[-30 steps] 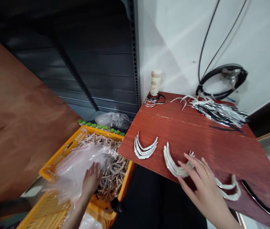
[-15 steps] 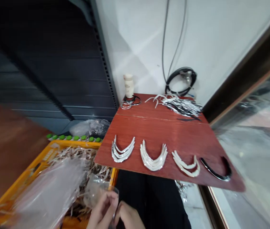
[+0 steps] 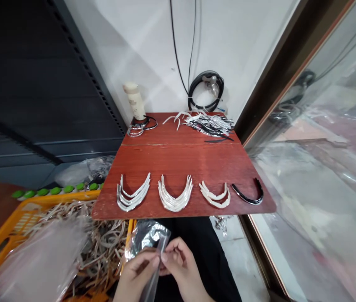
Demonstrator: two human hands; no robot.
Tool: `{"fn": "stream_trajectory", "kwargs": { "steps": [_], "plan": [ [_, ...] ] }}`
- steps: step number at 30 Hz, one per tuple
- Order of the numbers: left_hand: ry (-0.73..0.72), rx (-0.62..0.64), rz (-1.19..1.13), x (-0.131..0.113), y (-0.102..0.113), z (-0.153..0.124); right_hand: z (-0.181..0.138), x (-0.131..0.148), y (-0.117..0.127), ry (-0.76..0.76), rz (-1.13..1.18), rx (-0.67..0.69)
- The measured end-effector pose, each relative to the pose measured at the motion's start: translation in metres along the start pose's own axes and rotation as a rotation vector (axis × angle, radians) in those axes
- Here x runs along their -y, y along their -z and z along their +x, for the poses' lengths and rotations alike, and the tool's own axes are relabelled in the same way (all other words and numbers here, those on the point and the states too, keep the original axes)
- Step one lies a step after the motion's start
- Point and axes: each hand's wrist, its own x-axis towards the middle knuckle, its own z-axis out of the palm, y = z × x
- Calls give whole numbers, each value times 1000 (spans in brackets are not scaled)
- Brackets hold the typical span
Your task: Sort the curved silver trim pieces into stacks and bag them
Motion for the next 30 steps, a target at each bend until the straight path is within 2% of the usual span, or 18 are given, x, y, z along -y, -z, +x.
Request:
{"fn": "stream_trajectory", "kwargs": {
  "steps": [3, 8, 15, 20, 26, 30],
  "plan": [
    [43, -35, -39, 3, -8, 1, -3, 7, -2, 26, -2, 10],
    [-10, -49, 54, 4, -10, 3, 1, 18, 0, 36, -52, 19],
    [1, -92, -16, -2, -17, -4, 2, 15, 3, 70, -49, 4],
    [-48, -147, 26, 0, -16, -6, 1, 15, 2, 76, -48, 17],
    [-140, -62, 167, 0, -10, -5, 2, 13, 2, 74, -71, 28],
    [-219, -67, 307, 1, -8, -6, 2, 14, 3, 107, -124, 5]
  ]
}}
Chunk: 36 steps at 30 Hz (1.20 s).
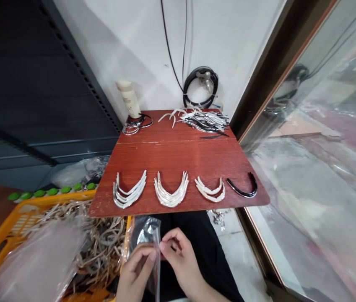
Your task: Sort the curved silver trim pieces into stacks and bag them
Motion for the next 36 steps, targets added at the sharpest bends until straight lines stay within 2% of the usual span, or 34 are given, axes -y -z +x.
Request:
{"fn": "stream_trajectory", "kwargs": {
  "steps": [3, 7, 13, 15, 19, 22, 25, 30, 33, 36],
  "plan": [
    [-54, 0, 95, -1, 0, -2, -1, 2, 0, 35, -61, -6],
    [-118, -70, 184, -5, 0, -4, -5, 2, -4, 80, -140, 46],
    [-252, -12, 506, 2, 7, -4, -3, 0, -3, 97, -303, 64],
    [-250, -38, 612, 9, 14, -3, 0, 1, -1, 71, -411, 110],
    [-156, -70, 796, 20, 35, -5, 4, 1, 1, 11, -558, 218],
    [-118, -127, 861, 17, 41, -13, 4, 2, -1, -40, -455, 173],
    [-113, -106, 866, 9, 35, -23, 7, 4, -6, -83, -306, 106],
    [-142, -56, 806, 12, 30, -22, 8, 3, -21, -69, -110, 187],
    [-143, -39, 752, 22, 43, -16, 5, -7, -28, -45, -130, 217],
    [-120, -183, 800, 30, 67, -18, 3, -12, -28, -32, -225, 223]
  ]
}}
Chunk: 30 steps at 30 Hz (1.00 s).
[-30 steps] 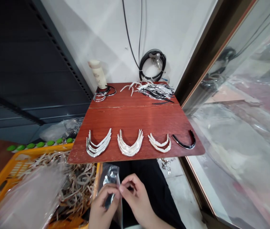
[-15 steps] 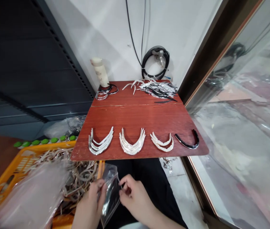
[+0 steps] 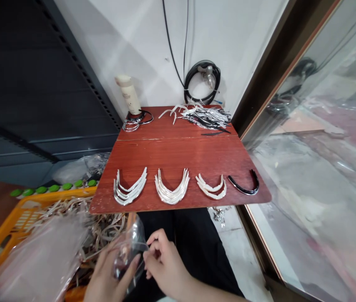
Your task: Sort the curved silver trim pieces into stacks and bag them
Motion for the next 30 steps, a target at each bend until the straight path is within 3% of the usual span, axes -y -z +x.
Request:
{"fn": "stream_trajectory", "kwargs": {
  "steps": [6, 8, 11, 13, 16, 21, 30],
  "plan": [
    [-124, -41, 210, 27, 26, -9, 0, 35, 25, 190, -364, 221],
    [-131, -109, 285, 23, 22, -7, 5, 55, 44, 348, -542, 156],
    [-143, -213, 382, 11, 4, 1, 19, 80, 78, 560, -910, -82],
    [-187, -192, 412, 5, -10, 8, 31, 90, 99, 633, -1159, -166],
    [-219, -107, 391, 1, -29, 12, 45, 95, 117, 680, -1399, -145],
    [-106, -109, 333, 1, -43, 8, 51, 95, 117, 685, -1490, -46],
    [128, 20, 252, -6, -23, 15, 66, 105, 126, 692, -1554, 162]
  ]
}}
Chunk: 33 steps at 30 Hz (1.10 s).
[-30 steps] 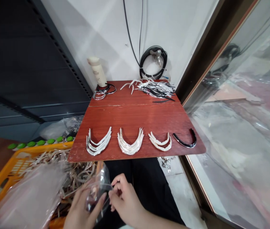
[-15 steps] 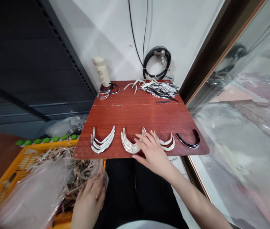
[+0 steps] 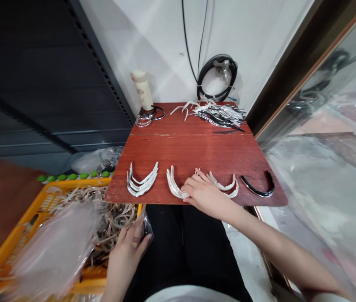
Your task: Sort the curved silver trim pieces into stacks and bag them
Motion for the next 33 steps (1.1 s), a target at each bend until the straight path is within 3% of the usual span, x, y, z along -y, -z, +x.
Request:
{"fn": "stream_trajectory", "kwargs": {
  "steps": [4, 8, 13, 16, 20, 23, 26, 30, 33],
  "plan": [
    [2, 66, -57, 0, 3, 6, 6, 5, 6, 69, -51, 11],
    [14, 104, -117, 0, 7, 8, -6, 47, 18, 154, 71, 22],
    [-104, 200, -327, 3, 13, 5, -23, 103, -2, 394, 256, 263],
    [-124, 253, -406, 12, 14, 1, -18, 102, -27, 398, 293, 403],
    [-138, 261, -379, 22, 10, -11, -7, 87, -44, 284, 253, 433],
    [-273, 220, -277, 17, 9, -23, -2, 94, -47, 262, 220, 399],
    [-379, 215, -236, 4, 8, -29, 1, 113, -60, 242, 143, 279],
    [-294, 234, -322, -1, 0, -25, -8, 127, -89, 160, 185, 26],
    [-235, 237, -393, 5, -8, -19, -25, 123, -104, -102, 379, -227]
  ]
}}
